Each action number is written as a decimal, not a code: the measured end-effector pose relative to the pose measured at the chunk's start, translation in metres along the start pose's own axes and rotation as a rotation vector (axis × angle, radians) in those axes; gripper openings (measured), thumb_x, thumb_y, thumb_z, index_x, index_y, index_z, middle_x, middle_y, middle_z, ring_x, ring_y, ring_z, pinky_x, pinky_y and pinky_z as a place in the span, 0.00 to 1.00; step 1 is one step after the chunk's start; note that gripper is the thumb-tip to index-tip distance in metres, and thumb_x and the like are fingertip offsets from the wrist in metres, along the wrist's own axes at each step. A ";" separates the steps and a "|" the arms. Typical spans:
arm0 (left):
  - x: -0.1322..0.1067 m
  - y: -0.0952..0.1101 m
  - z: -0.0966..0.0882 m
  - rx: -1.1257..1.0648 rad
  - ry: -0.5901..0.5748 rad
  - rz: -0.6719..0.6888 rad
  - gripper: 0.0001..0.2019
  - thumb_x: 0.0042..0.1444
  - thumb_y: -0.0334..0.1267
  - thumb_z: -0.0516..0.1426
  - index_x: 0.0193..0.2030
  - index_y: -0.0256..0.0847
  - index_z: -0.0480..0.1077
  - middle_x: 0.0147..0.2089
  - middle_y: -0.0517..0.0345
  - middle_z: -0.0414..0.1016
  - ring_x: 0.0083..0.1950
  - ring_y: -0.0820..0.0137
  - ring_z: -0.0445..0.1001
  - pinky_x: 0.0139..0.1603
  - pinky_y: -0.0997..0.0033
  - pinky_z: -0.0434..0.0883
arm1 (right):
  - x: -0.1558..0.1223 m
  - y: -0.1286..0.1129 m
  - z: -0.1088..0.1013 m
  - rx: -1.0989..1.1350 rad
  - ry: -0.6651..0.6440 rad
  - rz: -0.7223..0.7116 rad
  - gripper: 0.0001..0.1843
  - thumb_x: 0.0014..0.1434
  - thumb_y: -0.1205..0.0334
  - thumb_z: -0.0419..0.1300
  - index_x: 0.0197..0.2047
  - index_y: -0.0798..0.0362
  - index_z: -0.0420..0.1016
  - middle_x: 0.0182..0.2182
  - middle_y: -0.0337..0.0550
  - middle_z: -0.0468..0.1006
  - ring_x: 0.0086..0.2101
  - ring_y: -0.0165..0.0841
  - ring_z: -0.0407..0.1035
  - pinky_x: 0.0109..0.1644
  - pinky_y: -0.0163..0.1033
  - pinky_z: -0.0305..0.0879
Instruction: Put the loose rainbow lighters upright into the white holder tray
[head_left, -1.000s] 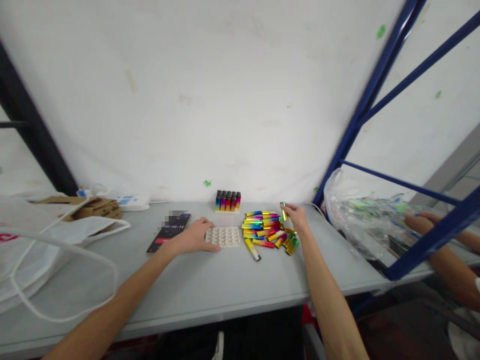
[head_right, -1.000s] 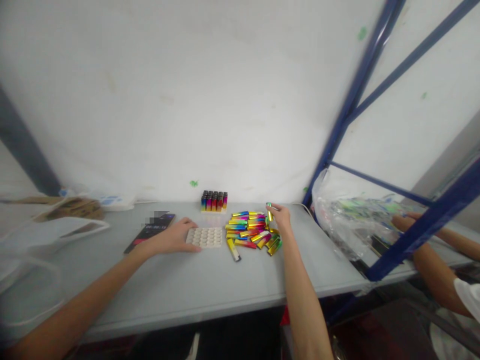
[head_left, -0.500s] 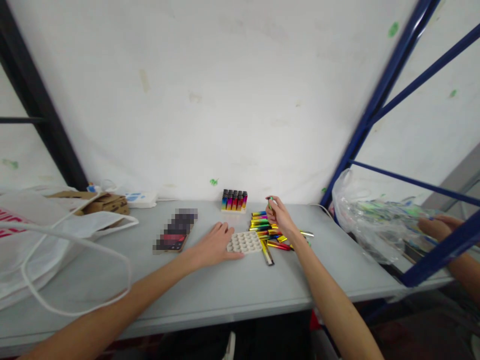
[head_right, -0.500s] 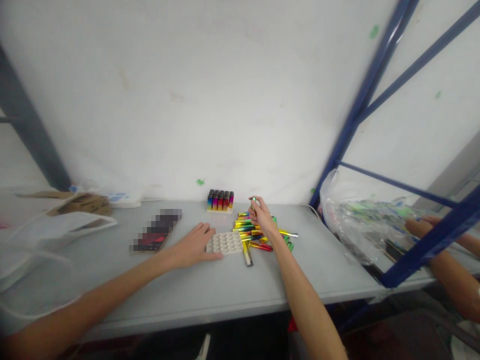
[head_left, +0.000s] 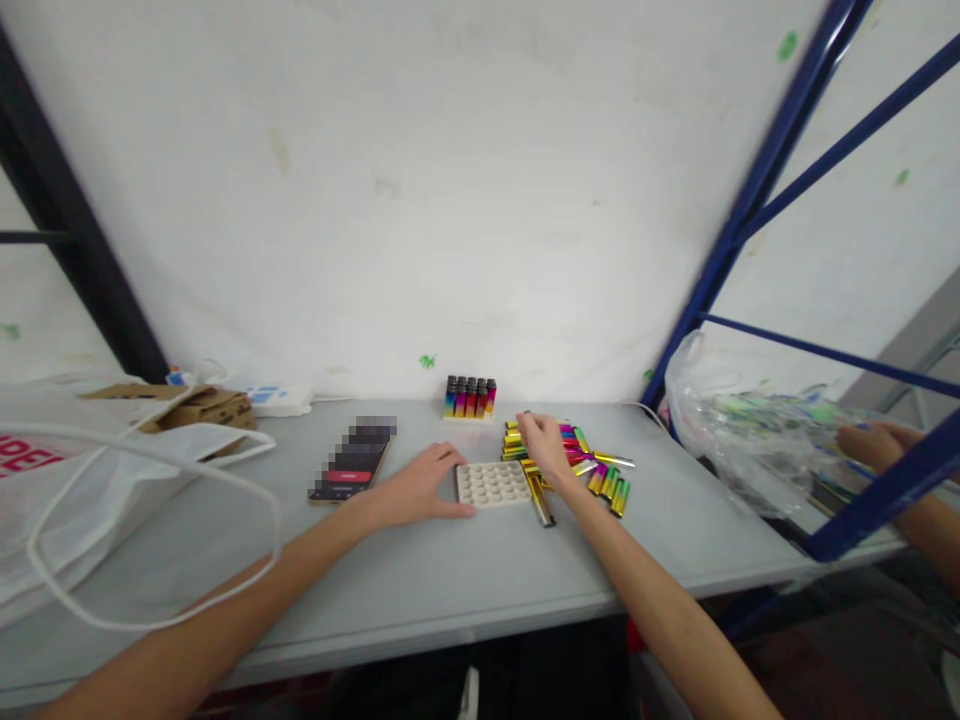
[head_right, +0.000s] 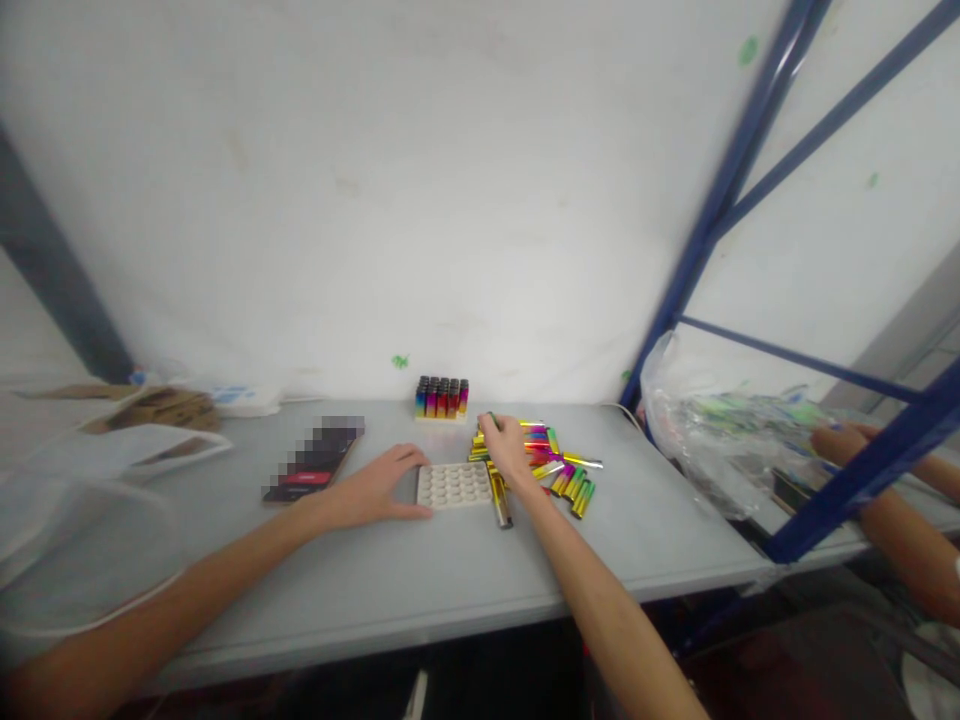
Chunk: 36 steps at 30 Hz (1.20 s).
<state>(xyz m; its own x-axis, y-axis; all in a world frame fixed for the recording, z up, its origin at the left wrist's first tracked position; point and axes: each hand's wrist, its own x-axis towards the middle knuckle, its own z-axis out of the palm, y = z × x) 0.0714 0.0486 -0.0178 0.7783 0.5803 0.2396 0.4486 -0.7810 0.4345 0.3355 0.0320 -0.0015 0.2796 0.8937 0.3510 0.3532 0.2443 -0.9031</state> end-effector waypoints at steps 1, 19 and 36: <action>0.000 0.000 0.001 -0.012 0.000 -0.001 0.33 0.57 0.68 0.66 0.57 0.44 0.72 0.59 0.49 0.73 0.63 0.52 0.72 0.68 0.54 0.68 | 0.000 0.001 0.000 -0.041 0.013 -0.023 0.20 0.58 0.44 0.54 0.22 0.46 0.56 0.18 0.33 0.54 0.24 0.31 0.51 0.27 0.38 0.44; 0.002 -0.006 0.019 -0.103 0.163 -0.052 0.31 0.49 0.65 0.71 0.46 0.46 0.68 0.56 0.49 0.73 0.61 0.49 0.73 0.67 0.49 0.70 | -0.008 -0.002 0.005 -0.206 -0.065 -0.215 0.27 0.64 0.38 0.53 0.23 0.47 0.55 0.22 0.35 0.58 0.27 0.32 0.55 0.33 0.39 0.49; -0.002 -0.005 0.017 -0.081 0.135 -0.044 0.32 0.54 0.67 0.67 0.53 0.45 0.69 0.62 0.47 0.72 0.65 0.49 0.72 0.70 0.50 0.69 | -0.006 0.004 0.002 -0.347 -0.036 -0.228 0.19 0.60 0.49 0.53 0.22 0.47 0.59 0.19 0.36 0.61 0.25 0.33 0.57 0.31 0.39 0.46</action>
<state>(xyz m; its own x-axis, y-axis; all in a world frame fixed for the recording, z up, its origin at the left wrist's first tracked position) 0.0752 0.0472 -0.0351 0.6903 0.6434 0.3310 0.4395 -0.7363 0.5146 0.3335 0.0285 -0.0078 0.1303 0.8452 0.5183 0.6843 0.3016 -0.6640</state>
